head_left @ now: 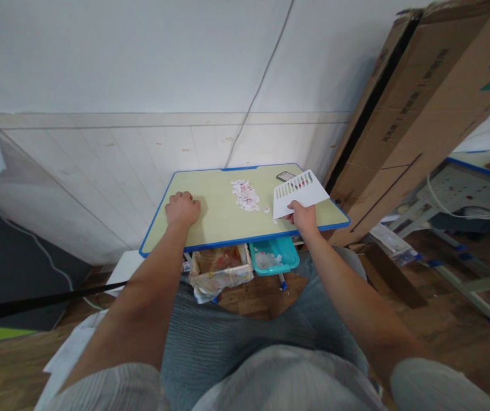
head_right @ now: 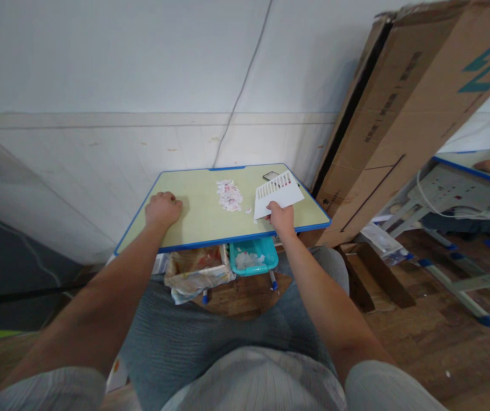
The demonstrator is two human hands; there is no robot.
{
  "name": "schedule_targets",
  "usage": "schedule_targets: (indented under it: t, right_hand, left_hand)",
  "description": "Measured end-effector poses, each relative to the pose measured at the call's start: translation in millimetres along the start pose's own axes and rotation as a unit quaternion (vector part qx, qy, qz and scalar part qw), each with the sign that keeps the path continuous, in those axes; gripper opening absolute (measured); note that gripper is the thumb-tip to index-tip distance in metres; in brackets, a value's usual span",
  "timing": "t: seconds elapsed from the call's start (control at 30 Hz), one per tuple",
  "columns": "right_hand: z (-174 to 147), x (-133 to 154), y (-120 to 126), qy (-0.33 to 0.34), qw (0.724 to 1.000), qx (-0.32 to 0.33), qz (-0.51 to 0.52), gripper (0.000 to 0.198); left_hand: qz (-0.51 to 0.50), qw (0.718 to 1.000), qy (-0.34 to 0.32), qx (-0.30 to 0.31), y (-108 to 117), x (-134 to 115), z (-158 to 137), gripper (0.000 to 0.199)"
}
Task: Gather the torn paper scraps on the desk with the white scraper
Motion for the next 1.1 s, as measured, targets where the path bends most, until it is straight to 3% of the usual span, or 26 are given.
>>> schedule_targets:
  t: [0.4, 0.6, 0.87, 1.1]
  right_hand:
    - [-2, 3, 5, -0.006, 1.000, 0.009, 0.021, 0.008]
    - [-1, 2, 7, -0.016, 0.999, -0.017, 0.033, 0.007]
    - [-10, -2, 24, -0.005, 0.999, 0.032, 0.011, 0.011]
    - [-12, -4, 25, -0.018, 0.998, 0.064, 0.019, 0.011]
  left_hand:
    - [-0.005, 1.000, -0.001, -0.001, 1, -1, 0, 0.047]
    - [-0.009, 1.000, 0.003, -0.001, 0, 0, 0, 0.048]
    - [-0.011, 1.000, -0.001, -0.004, -3, 1, 2, 0.047]
    - [-0.006, 1.000, -0.003, -0.009, -4, 3, 3, 0.047]
Point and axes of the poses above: each hand's wrist, its own z-axis towards the middle knuckle, its own y-axis out of the back of the hand, x = y × z, the point moved 6 cm from there along z, towards the middle knuckle, and after that the axes turned 11 degrees about -z, right-handed, at the moved point
